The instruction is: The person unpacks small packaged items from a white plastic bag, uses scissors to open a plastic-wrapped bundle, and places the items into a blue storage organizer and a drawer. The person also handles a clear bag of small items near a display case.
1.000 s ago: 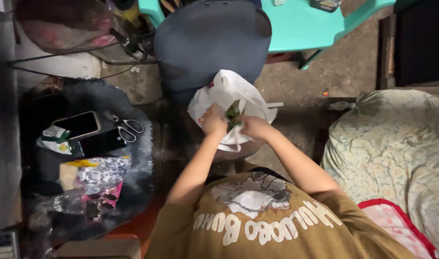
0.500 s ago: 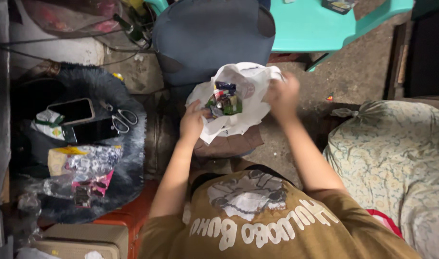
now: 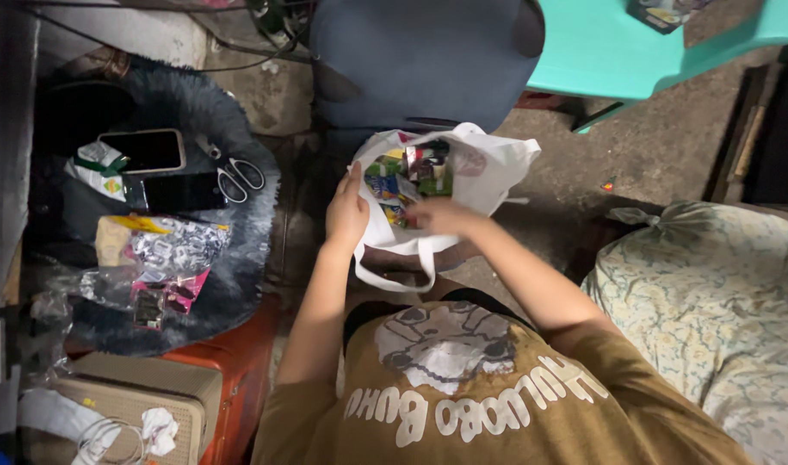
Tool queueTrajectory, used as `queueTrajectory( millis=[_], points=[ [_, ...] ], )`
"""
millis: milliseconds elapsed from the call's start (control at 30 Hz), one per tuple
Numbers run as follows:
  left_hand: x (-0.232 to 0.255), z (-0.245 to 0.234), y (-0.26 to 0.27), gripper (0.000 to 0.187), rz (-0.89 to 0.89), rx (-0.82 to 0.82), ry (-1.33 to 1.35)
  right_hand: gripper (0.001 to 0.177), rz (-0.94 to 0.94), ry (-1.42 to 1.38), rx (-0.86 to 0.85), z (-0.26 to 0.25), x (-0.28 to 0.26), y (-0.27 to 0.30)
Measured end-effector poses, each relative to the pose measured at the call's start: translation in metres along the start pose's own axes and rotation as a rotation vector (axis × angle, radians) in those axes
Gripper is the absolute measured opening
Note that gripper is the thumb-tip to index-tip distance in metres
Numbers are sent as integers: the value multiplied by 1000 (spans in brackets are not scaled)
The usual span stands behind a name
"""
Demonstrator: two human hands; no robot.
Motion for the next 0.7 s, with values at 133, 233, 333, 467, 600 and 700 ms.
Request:
queueTrajectory(
  millis=[133, 233, 333, 467, 600, 700],
  points=[
    [21, -9, -1, 70, 57, -2, 39, 39, 40, -7, 525, -62, 40, -25],
    [26, -12, -8, 70, 19, -32, 44, 34, 194, -68, 576, -85, 74, -55],
    [25, -10, -16, 71, 0, -40, 47, 45, 188, -150, 580, -104, 81, -76],
    [18, -7, -25, 69, 2, -1, 111, 35, 369, -4, 124, -67, 97, -132],
    [16, -7, -30, 69, 14, 46, 176, 31, 206, 307, 1, -9, 98, -192],
    [11, -13, -33, 69, -47, 27, 243, 40, 339, 192, 262, -9, 114, -206]
  ],
)
Point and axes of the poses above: each hand's wrist, its own y-axis away from the middle knuckle, its own z-axis out of the palm, x = y × z, the point moved 8 cm from there along -y, towards the middle knuckle, and after that the axes turned 14 degrees about y, right-handed, at the moved point
